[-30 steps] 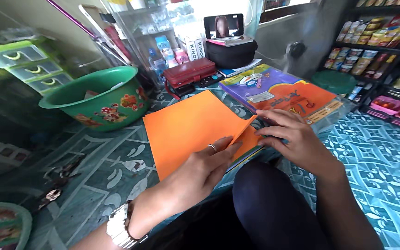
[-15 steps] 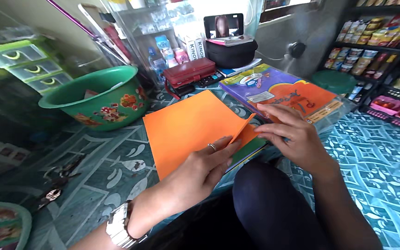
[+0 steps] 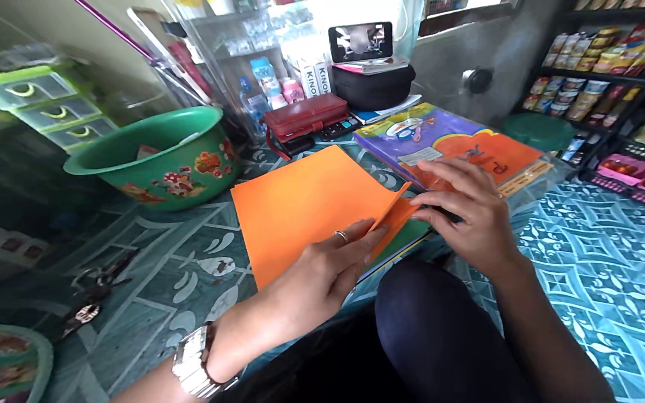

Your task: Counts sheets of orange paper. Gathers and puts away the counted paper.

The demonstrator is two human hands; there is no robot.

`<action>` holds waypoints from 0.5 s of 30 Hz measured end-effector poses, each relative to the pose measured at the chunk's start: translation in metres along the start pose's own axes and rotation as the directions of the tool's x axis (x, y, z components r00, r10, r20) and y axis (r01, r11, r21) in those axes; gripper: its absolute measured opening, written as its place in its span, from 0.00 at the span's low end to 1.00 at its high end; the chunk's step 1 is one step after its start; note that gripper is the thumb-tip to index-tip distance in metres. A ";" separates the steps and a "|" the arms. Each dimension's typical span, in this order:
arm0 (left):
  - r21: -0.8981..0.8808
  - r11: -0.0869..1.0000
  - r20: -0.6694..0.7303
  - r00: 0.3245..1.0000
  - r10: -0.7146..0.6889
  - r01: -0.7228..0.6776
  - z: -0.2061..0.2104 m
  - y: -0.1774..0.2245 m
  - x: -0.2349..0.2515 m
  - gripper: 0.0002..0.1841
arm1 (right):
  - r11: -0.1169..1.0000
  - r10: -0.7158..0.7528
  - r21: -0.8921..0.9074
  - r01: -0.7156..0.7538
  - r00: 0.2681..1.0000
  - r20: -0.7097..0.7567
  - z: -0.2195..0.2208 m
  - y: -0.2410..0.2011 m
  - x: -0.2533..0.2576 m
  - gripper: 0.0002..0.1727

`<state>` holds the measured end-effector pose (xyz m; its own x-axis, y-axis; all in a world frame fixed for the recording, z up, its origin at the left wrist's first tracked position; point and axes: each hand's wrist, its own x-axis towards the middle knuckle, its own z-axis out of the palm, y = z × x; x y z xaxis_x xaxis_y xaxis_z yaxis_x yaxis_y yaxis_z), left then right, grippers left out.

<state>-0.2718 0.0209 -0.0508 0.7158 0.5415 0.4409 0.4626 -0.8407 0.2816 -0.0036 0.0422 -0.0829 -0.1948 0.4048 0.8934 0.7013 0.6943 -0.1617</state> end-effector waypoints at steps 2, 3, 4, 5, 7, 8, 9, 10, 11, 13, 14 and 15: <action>-0.002 1.000 -0.003 1.000 0.009 -0.009 0.000 -0.001 0.000 0.22 | 1.000 -0.001 0.008 0.001 1.000 0.005 -0.001 0.000 0.000 0.12; 0.000 1.000 -0.002 1.000 0.013 -0.013 0.000 -0.001 0.000 0.22 | 1.000 0.001 0.014 -0.001 1.000 0.011 -0.001 0.000 0.000 0.13; 0.006 1.000 -0.005 1.000 0.019 -0.019 0.000 -0.001 0.000 0.22 | 1.000 0.004 0.020 -0.004 1.000 0.017 -0.002 0.000 0.000 0.13; 0.017 1.000 -0.008 1.000 0.024 -0.024 -0.001 -0.001 0.000 0.22 | 1.000 0.006 0.019 -0.007 1.000 0.028 -0.003 0.000 0.000 0.13; 0.030 0.999 -0.018 0.999 0.028 -0.027 -0.003 0.001 0.000 0.20 | 1.000 -0.010 0.018 0.010 0.999 0.040 -0.004 0.001 0.000 0.11; 0.035 0.999 -0.019 1.000 0.025 -0.024 -0.003 0.002 0.000 0.20 | 0.999 -0.024 0.022 0.023 0.999 0.044 -0.004 0.002 -0.001 0.10; 0.032 0.999 -0.022 1.000 0.021 -0.020 -0.003 0.002 0.000 0.20 | 0.999 -0.037 0.023 0.036 0.998 0.049 -0.004 0.003 -0.001 0.08; 0.029 0.999 -0.018 1.000 0.016 -0.016 -0.002 0.001 0.000 0.22 | 0.998 -0.052 0.023 0.051 0.997 0.053 -0.005 0.003 0.000 0.08; 0.015 1.000 -0.016 1.000 0.014 -0.014 -0.001 0.000 0.001 0.22 | 0.998 -0.063 0.020 0.062 0.997 0.052 -0.004 0.004 0.000 0.09; 0.001 1.000 -0.017 1.000 0.010 -0.010 0.000 -0.001 0.001 0.23 | 0.997 -0.074 0.007 0.073 0.996 0.044 -0.004 0.005 -0.001 0.09; -0.001 1.000 -0.014 1.000 0.009 -0.009 0.000 -0.001 0.001 0.23 | 0.997 -0.074 0.003 0.074 0.997 0.039 -0.004 0.005 -0.001 0.09; -0.006 1.000 -0.017 1.000 0.012 -0.012 0.000 -0.001 0.001 0.23 | 0.998 -0.070 -0.003 0.070 0.997 0.036 -0.004 0.005 -0.001 0.09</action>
<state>-0.2715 0.0223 -0.0508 0.7125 0.5313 0.4583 0.4509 -0.8471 0.2811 0.0032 0.0433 -0.0829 -0.2679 0.3761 0.8870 0.6877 0.7194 -0.0974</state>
